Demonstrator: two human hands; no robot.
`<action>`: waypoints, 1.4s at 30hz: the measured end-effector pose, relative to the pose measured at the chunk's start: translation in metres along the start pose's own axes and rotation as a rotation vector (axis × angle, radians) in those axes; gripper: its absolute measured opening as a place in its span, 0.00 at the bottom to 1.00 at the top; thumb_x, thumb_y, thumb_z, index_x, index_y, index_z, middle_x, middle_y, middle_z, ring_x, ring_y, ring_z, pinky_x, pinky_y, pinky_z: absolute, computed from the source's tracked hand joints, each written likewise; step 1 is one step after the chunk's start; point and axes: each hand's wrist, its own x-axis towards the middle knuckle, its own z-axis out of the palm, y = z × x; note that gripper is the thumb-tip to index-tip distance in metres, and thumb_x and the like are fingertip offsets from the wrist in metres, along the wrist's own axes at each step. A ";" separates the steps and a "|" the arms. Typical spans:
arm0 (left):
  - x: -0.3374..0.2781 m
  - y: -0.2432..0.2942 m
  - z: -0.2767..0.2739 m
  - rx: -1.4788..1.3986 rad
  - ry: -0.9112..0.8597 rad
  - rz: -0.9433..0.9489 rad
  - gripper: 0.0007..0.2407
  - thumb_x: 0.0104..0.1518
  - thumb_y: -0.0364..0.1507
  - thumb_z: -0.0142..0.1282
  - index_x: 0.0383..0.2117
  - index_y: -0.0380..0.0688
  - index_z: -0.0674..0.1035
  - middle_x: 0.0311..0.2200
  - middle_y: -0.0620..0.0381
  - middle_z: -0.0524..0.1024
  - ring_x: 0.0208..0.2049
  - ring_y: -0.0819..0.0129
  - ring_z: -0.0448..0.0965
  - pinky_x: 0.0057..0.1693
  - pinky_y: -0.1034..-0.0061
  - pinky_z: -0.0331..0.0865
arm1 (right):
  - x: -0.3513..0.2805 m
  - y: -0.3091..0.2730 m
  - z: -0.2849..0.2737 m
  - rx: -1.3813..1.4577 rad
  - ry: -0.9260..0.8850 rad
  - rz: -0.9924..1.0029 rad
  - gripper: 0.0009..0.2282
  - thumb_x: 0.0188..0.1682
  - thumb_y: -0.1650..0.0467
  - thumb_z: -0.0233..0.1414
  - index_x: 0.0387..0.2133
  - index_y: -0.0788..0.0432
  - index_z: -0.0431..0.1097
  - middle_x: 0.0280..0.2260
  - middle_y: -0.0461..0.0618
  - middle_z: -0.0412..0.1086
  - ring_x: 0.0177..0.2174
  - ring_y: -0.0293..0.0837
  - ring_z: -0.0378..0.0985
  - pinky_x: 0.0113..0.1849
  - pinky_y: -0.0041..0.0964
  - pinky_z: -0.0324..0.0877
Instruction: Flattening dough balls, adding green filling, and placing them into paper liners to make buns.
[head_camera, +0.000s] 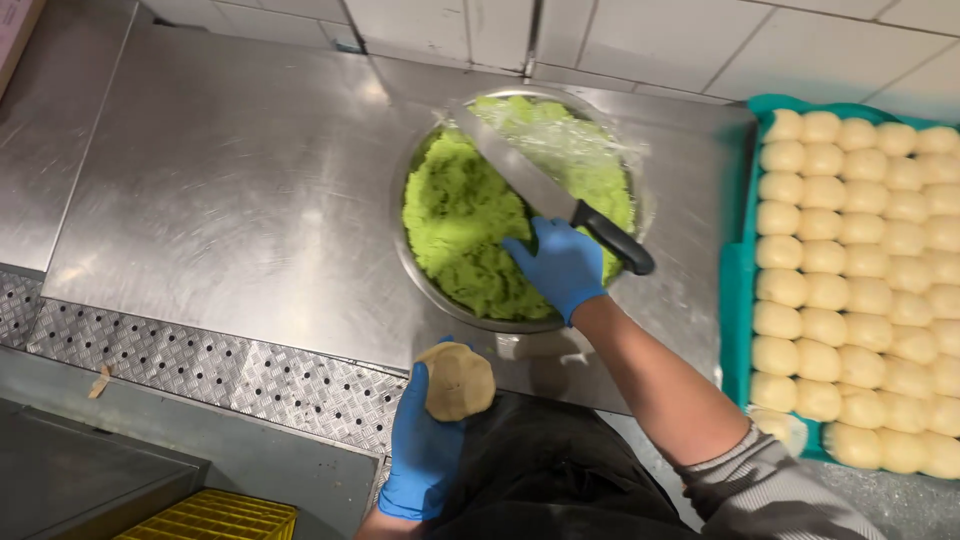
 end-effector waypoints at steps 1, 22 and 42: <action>0.001 0.009 0.001 -0.003 0.005 0.000 0.23 0.64 0.41 0.45 0.60 0.38 0.69 0.57 0.47 0.72 0.59 0.55 0.71 0.63 0.59 0.64 | 0.005 -0.007 0.001 0.001 -0.005 -0.002 0.18 0.44 0.58 0.64 0.36 0.61 0.76 0.30 0.58 0.74 0.27 0.56 0.78 0.29 0.48 0.72; 0.061 0.105 -0.006 0.134 -0.088 -0.089 0.25 0.65 0.41 0.42 0.61 0.34 0.68 0.57 0.48 0.72 0.61 0.57 0.71 0.66 0.61 0.62 | -0.049 -0.037 -0.030 0.583 -0.227 0.379 0.15 0.45 0.74 0.59 0.48 0.58 0.74 0.47 0.51 0.73 0.41 0.43 0.80 0.43 0.36 0.78; 0.051 0.082 0.082 0.208 -0.470 -0.127 0.18 0.70 0.29 0.44 0.65 0.38 0.68 0.52 0.50 0.72 0.49 0.66 0.72 0.56 0.72 0.65 | -0.015 -0.128 -0.073 0.392 -0.109 0.051 0.22 0.34 0.72 0.68 0.45 0.57 0.76 0.44 0.53 0.73 0.46 0.54 0.73 0.49 0.42 0.67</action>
